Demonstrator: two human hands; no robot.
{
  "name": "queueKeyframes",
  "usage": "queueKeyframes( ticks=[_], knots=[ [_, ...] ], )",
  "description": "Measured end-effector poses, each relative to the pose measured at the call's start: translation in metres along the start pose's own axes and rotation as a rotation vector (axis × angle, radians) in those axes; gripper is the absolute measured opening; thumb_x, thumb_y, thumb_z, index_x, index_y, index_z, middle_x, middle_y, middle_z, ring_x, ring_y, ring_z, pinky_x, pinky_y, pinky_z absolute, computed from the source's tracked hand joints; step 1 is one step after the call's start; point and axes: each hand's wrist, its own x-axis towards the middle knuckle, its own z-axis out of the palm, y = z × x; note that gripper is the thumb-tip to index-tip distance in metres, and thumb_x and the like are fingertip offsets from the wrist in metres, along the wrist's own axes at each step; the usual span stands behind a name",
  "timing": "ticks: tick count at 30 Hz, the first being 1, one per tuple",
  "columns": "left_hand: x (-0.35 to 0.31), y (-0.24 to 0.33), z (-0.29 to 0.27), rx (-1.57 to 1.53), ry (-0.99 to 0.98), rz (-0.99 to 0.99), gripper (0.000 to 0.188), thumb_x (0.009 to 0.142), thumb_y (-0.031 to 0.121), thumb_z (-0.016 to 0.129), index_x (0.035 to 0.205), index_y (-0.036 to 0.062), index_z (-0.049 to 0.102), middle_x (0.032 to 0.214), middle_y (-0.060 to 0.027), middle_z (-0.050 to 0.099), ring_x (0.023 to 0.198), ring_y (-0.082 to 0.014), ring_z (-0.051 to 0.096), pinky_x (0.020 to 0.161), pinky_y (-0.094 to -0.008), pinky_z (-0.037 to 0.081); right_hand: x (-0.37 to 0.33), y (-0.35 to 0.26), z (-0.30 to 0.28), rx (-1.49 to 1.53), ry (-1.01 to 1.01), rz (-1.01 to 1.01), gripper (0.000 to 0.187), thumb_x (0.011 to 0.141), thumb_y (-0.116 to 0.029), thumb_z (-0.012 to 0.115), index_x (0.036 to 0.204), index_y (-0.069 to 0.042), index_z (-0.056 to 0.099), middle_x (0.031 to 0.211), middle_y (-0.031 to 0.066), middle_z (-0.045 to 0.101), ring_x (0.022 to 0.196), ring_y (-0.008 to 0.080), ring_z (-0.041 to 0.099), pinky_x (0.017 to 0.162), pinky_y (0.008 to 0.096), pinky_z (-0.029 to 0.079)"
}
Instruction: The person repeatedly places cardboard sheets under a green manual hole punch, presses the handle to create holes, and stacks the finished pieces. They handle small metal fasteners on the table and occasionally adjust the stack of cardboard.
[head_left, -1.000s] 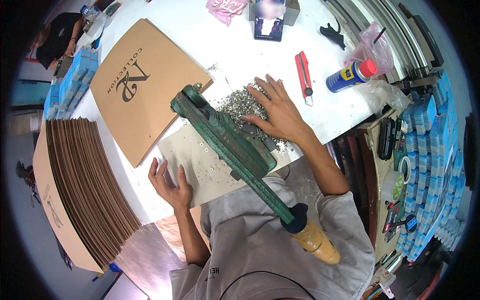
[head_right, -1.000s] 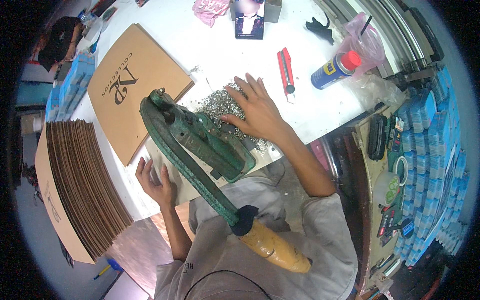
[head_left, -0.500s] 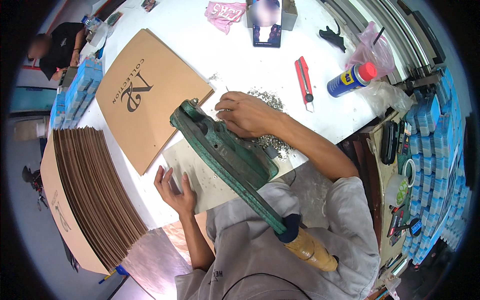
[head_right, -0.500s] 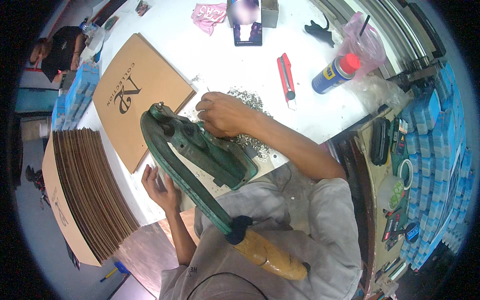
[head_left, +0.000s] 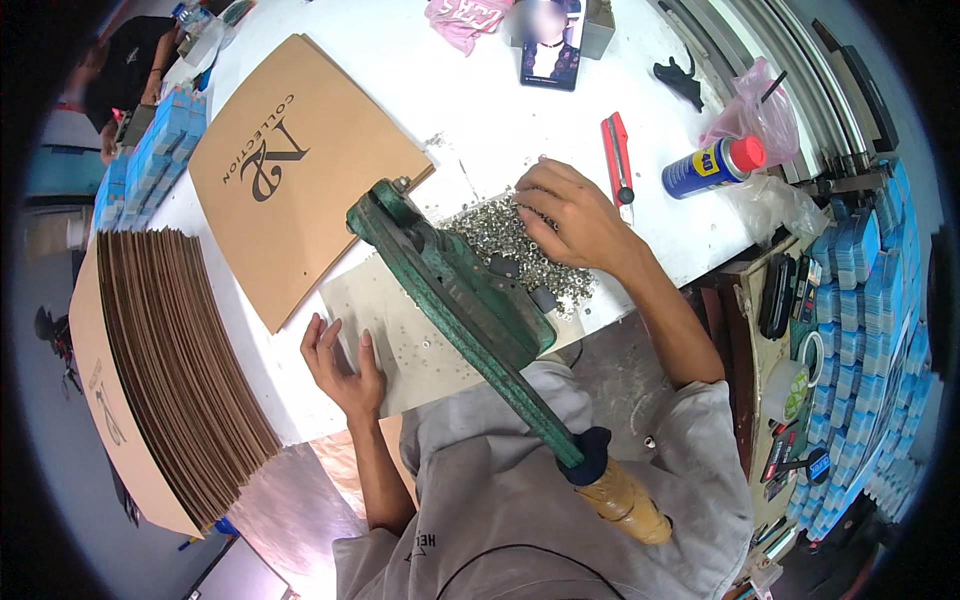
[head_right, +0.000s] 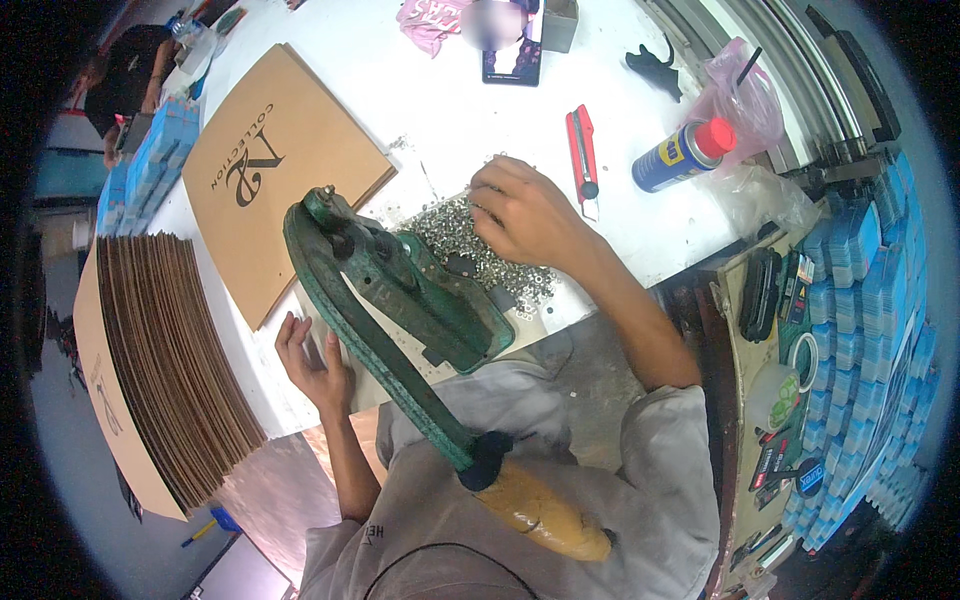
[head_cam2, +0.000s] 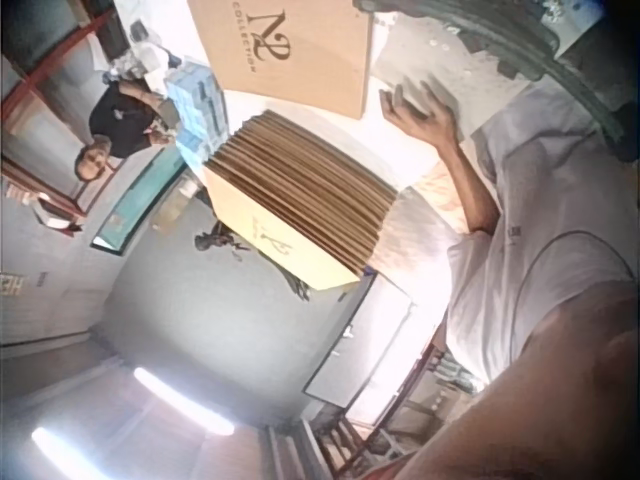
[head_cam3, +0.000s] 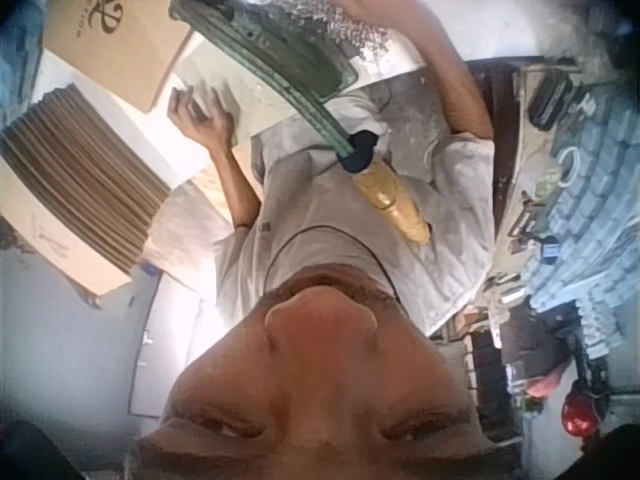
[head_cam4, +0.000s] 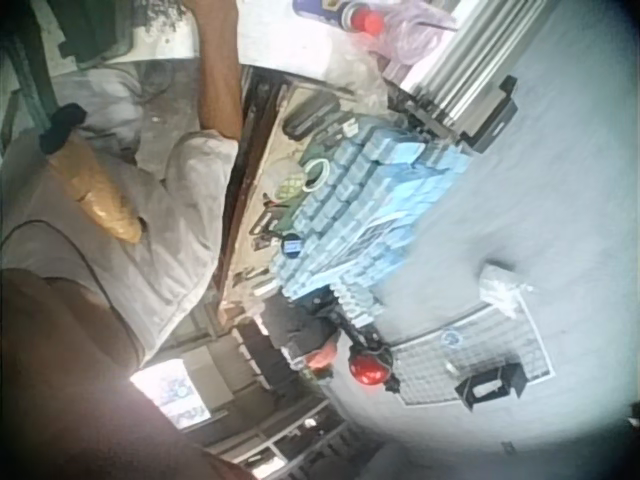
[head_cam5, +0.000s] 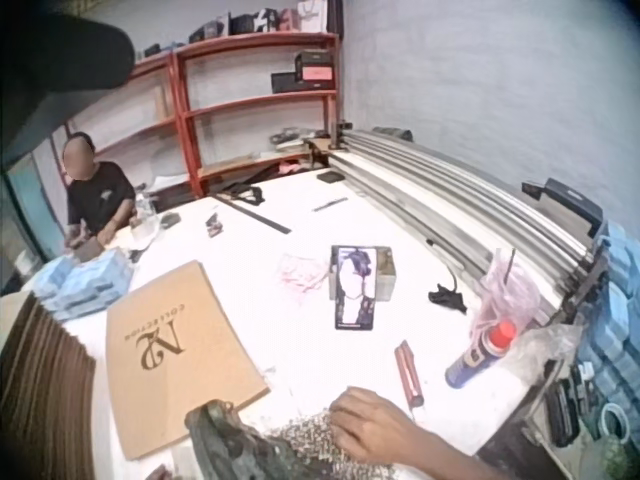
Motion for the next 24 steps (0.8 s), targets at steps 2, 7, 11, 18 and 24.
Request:
queueKeyframes(
  ticks=[2,7,11,18,24],
  knots=[
    [-0.001,0.002,-0.001,0.005,-0.003,0.000,0.037,0.084,0.008,0.078,0.120,0.0026,0.069,0.141,-0.0241,0.055,0.127,-0.0404,0.058,0.108,-0.0502,0.047,0.012,-0.010,0.007,0.050,-0.021,0.001,0.021,0.090,-0.011,0.066,0.102,0.004,0.073,0.107,0.0160,0.068,0.106,0.0336,0.064,0.097,0.0432,0.053],
    [0.001,-0.001,0.003,0.024,-0.002,0.035,0.036,0.085,0.008,0.077,0.120,0.0030,0.070,0.141,-0.0238,0.055,0.127,-0.0399,0.058,0.108,-0.0498,0.048,0.039,-0.009,0.041,-0.006,-0.082,-0.189,0.021,0.090,-0.013,0.067,0.101,0.004,0.074,0.105,0.0161,0.069,0.106,0.0328,0.064,0.098,0.0419,0.052],
    [0.001,0.002,0.003,-0.005,0.013,-0.003,0.035,0.086,0.008,0.077,0.119,0.0024,0.069,0.141,-0.0236,0.055,0.127,-0.0398,0.058,0.108,-0.0499,0.047,0.031,0.005,0.028,-0.040,-0.165,-0.098,0.022,0.091,-0.015,0.067,0.100,0.004,0.073,0.102,0.0162,0.069,0.104,0.0327,0.064,0.096,0.0415,0.052],
    [0.002,0.004,0.000,-0.015,-0.009,0.001,0.035,0.085,0.006,0.078,0.118,0.0005,0.069,0.141,-0.0235,0.055,0.126,-0.0394,0.059,0.108,-0.0484,0.048,-0.009,0.011,-0.007,-0.012,-0.029,0.089,0.020,0.091,-0.013,0.069,0.101,0.004,0.073,0.104,0.0168,0.068,0.104,0.0342,0.066,0.092,0.0423,0.053],
    [0.000,-0.001,0.003,-0.034,0.019,0.025,0.034,0.084,0.006,0.078,0.117,0.0020,0.070,0.140,-0.0227,0.056,0.125,-0.0384,0.059,0.108,-0.0476,0.048,0.003,0.031,0.006,-0.132,0.152,0.052,0.028,0.094,-0.018,0.065,0.108,0.005,0.072,0.113,0.0203,0.069,0.113,0.0359,0.064,0.099,0.0439,0.052]
  ],
)
